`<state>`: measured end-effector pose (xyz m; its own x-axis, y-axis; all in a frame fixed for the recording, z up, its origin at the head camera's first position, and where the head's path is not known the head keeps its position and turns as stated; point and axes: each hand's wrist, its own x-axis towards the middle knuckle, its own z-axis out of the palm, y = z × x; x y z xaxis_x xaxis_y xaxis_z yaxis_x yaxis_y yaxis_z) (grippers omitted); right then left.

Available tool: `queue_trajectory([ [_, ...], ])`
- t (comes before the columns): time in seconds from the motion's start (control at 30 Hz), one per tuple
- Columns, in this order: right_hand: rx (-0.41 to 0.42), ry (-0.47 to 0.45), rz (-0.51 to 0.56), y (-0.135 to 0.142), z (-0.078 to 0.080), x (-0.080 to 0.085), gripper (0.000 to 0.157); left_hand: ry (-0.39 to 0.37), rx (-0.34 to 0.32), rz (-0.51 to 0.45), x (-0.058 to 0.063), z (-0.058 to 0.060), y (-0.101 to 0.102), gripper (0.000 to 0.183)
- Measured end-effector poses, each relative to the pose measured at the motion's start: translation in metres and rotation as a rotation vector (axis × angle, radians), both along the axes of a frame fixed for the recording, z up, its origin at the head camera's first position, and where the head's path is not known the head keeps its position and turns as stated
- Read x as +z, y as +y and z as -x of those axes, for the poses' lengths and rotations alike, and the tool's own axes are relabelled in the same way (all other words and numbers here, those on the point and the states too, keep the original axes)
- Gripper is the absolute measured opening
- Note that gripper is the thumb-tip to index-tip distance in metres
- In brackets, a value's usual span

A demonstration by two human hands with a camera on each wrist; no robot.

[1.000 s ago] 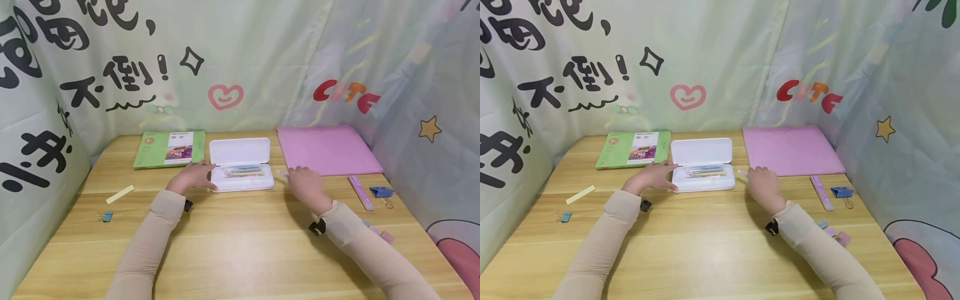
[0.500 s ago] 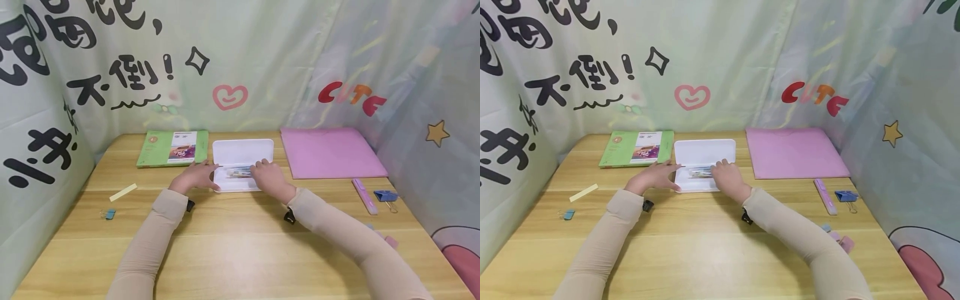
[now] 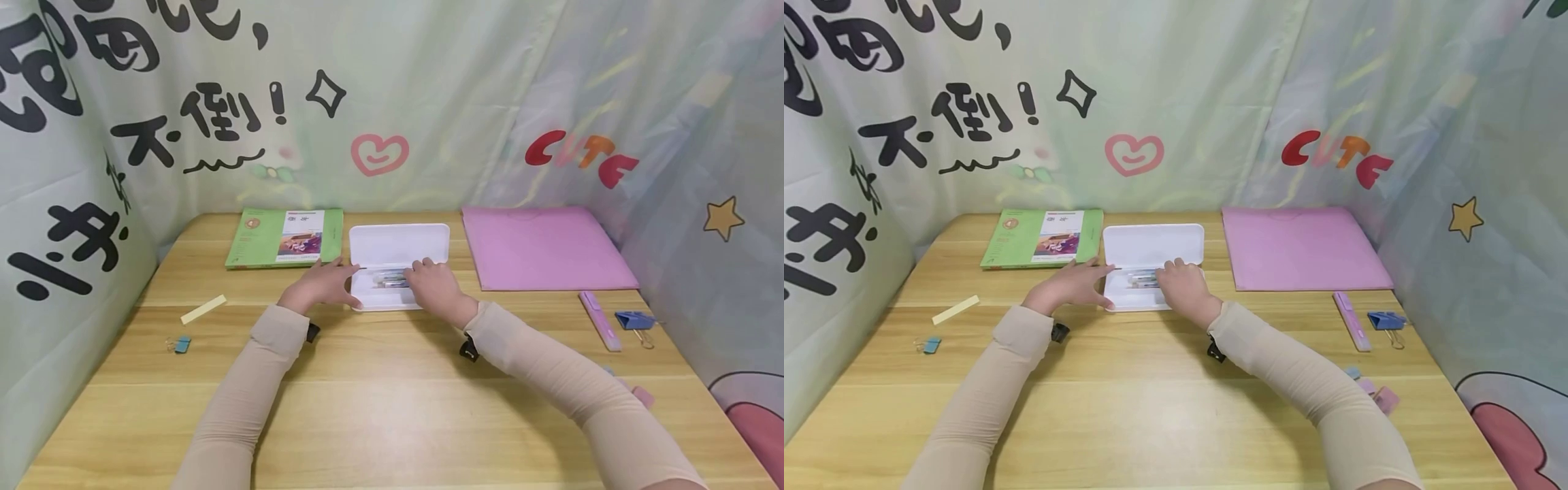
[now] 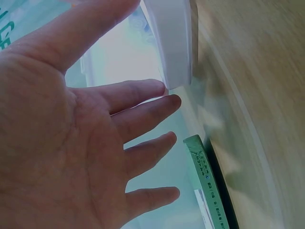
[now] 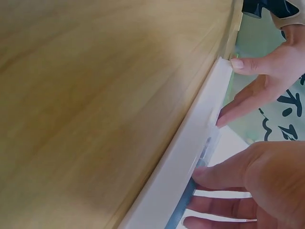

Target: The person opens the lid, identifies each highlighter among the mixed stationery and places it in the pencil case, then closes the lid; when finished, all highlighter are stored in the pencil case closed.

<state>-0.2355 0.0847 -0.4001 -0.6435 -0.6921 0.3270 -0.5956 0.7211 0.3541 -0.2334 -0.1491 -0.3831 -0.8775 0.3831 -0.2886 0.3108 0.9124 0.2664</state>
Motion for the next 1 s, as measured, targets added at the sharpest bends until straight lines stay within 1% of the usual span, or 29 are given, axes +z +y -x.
queue_trajectory([
  [0.1,0.013,-0.018,-0.011,0.001,0.000,0.001,0.014,0.003,0.000,0.001,0.001,-0.001,0.000,0.085],
  [0.2,0.028,-0.032,-0.001,0.002,0.001,0.004,0.015,0.000,0.006,-0.006,0.002,-0.002,-0.001,0.085],
  [0.3,0.046,-0.015,0.068,0.003,0.005,0.011,0.014,-0.002,0.013,-0.012,0.002,-0.003,-0.001,0.085],
  [0.4,0.047,0.014,0.166,0.004,0.016,0.019,0.014,0.005,0.015,-0.018,0.000,-0.004,-0.002,0.086],
  [0.43,0.041,0.021,0.188,0.004,0.021,0.022,0.018,0.006,0.016,-0.020,0.000,-0.004,-0.002,0.086],
  [0.5,0.012,0.006,0.211,0.004,0.030,0.026,0.031,0.016,0.023,-0.024,-0.002,-0.004,-0.003,0.086],
  [0.57,-0.028,-0.036,0.201,0.005,0.038,0.030,0.045,0.027,0.027,-0.025,-0.004,-0.003,-0.003,0.087],
  [0.67,-0.079,-0.102,0.182,0.005,0.046,0.031,0.057,0.049,0.027,-0.023,-0.007,-0.003,-0.001,0.087],
  [0.77,-0.106,-0.127,0.175,0.006,0.047,0.028,0.059,0.072,0.021,-0.014,-0.009,-0.004,0.002,0.088],
  [0.83,-0.116,-0.117,0.180,0.007,0.045,0.026,0.058,0.096,0.024,-0.004,-0.009,-0.004,0.004,0.091],
  [0.9,-0.116,-0.111,0.190,0.008,0.040,0.026,0.055,0.122,0.037,-0.005,-0.009,-0.005,0.005,0.093],
  [1.0,-0.091,-0.104,0.221,0.010,0.032,0.028,0.045,0.141,0.051,-0.019,-0.009,-0.007,0.004,0.096],
])
